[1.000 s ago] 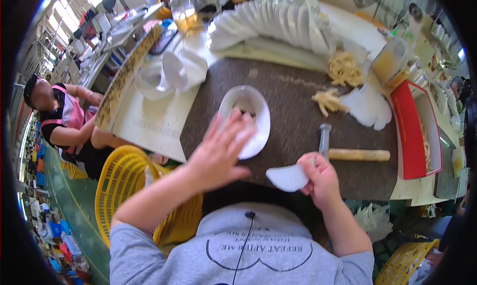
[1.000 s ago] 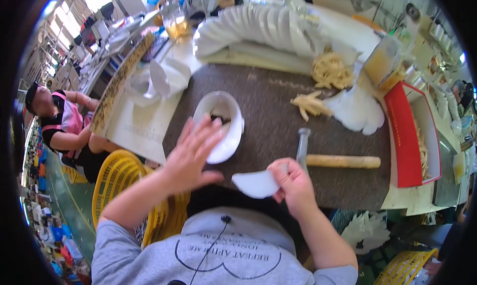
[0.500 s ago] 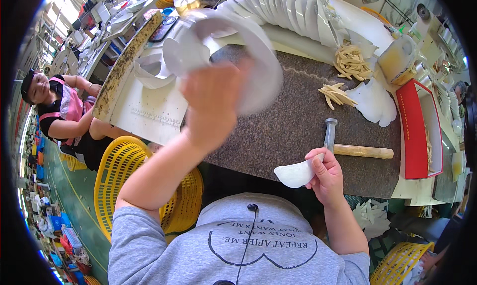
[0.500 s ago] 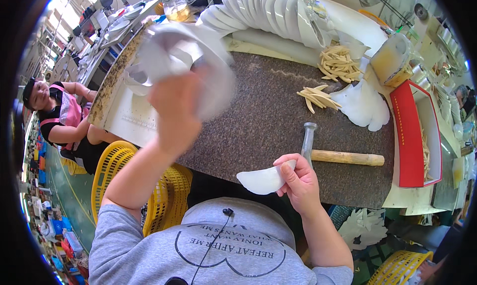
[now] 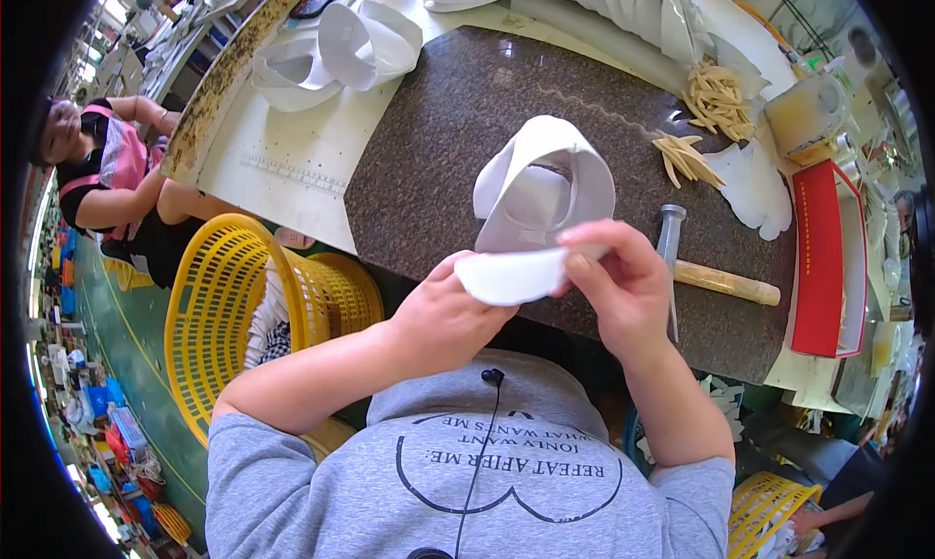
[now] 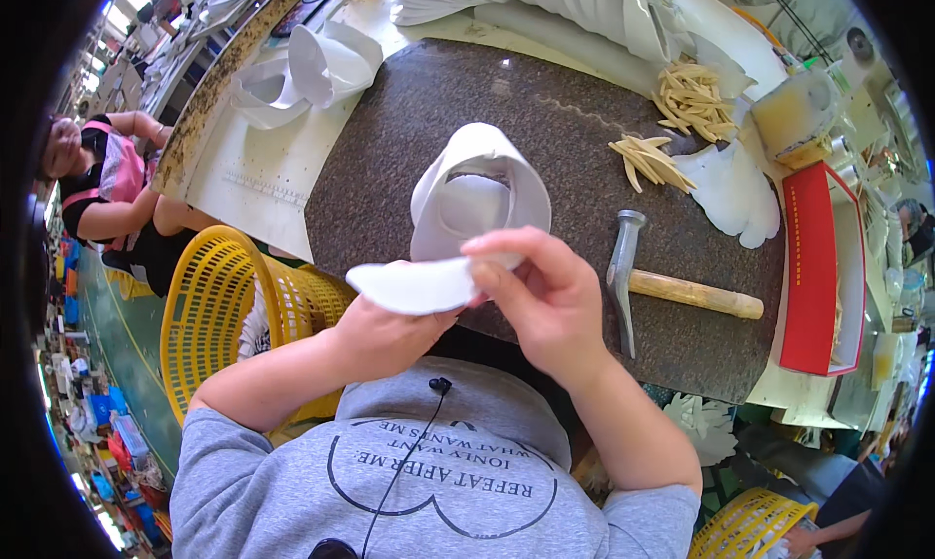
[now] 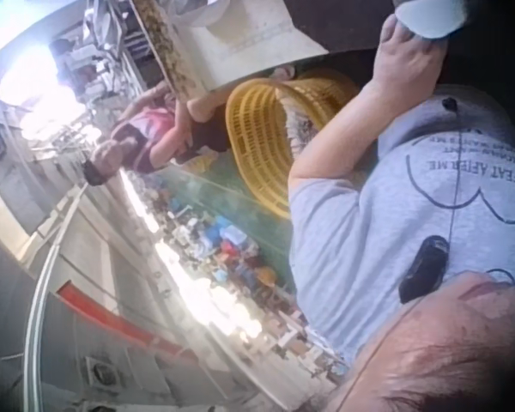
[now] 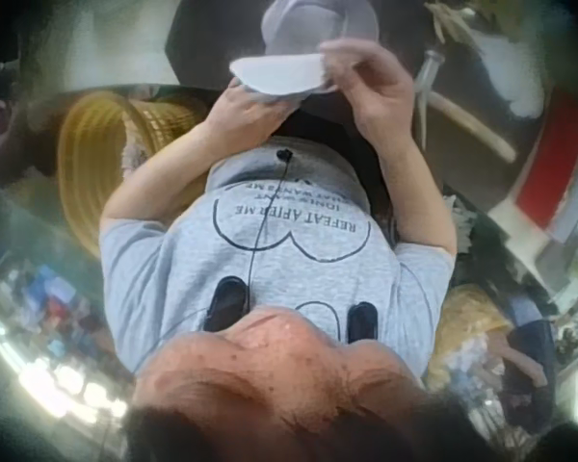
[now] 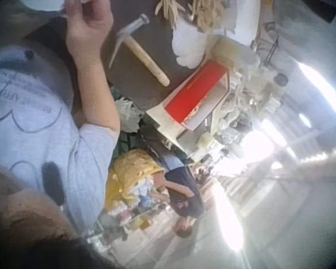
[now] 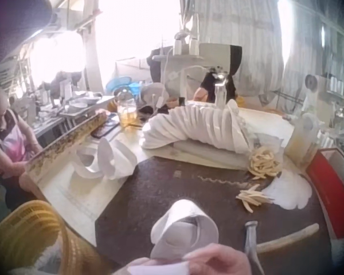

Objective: The person is assembling and shaping the upper parts of shoes, using a hammer and wooden pegs.

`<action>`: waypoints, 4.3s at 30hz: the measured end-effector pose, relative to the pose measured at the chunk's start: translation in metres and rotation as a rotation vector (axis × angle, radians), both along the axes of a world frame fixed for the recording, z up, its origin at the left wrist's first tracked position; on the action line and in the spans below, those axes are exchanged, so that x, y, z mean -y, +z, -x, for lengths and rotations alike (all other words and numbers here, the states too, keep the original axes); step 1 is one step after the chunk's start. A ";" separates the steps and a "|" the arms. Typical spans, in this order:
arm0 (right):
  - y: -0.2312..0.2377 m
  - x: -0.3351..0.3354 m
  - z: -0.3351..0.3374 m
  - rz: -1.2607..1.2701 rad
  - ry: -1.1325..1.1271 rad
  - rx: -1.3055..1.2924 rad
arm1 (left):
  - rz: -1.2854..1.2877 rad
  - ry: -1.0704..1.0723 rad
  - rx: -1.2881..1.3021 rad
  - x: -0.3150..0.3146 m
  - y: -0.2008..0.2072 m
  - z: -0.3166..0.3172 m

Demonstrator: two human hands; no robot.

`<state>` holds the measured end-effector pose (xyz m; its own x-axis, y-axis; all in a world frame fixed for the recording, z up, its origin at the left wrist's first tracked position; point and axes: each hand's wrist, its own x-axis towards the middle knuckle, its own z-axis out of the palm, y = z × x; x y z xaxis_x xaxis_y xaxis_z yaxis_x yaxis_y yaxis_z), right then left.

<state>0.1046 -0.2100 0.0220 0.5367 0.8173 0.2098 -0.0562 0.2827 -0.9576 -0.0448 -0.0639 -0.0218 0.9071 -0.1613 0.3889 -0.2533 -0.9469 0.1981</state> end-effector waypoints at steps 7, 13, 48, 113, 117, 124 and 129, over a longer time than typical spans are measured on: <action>-0.032 0.006 -0.002 0.363 -0.115 -0.029 | 1.131 0.268 -0.199 -0.018 0.022 -0.009; -0.029 0.006 -0.003 0.500 -0.140 0.131 | 0.916 0.335 -0.163 -0.016 0.018 -0.021; -0.023 0.004 -0.006 0.477 -0.102 0.609 | 0.179 -0.049 0.300 0.016 -0.009 0.005; 0.038 -0.027 -0.019 0.484 -0.268 1.367 | 1.296 0.023 -0.315 -0.038 0.043 -0.032; 0.032 -0.028 -0.010 0.499 -0.314 1.216 | 1.269 0.170 -0.410 -0.014 0.050 -0.042; 0.016 -0.020 -0.020 0.225 -0.407 1.068 | 1.731 0.377 -0.055 -0.013 0.029 -0.039; 0.015 -0.014 -0.010 0.237 -0.376 1.190 | 1.324 0.424 -0.028 -0.027 0.011 -0.045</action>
<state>0.1142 -0.1958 0.0373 0.3238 0.7396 0.5900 0.9163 -0.0898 -0.3903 0.0000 -0.0368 -0.0109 0.8034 0.5953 0.0157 0.0219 -0.0559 0.9982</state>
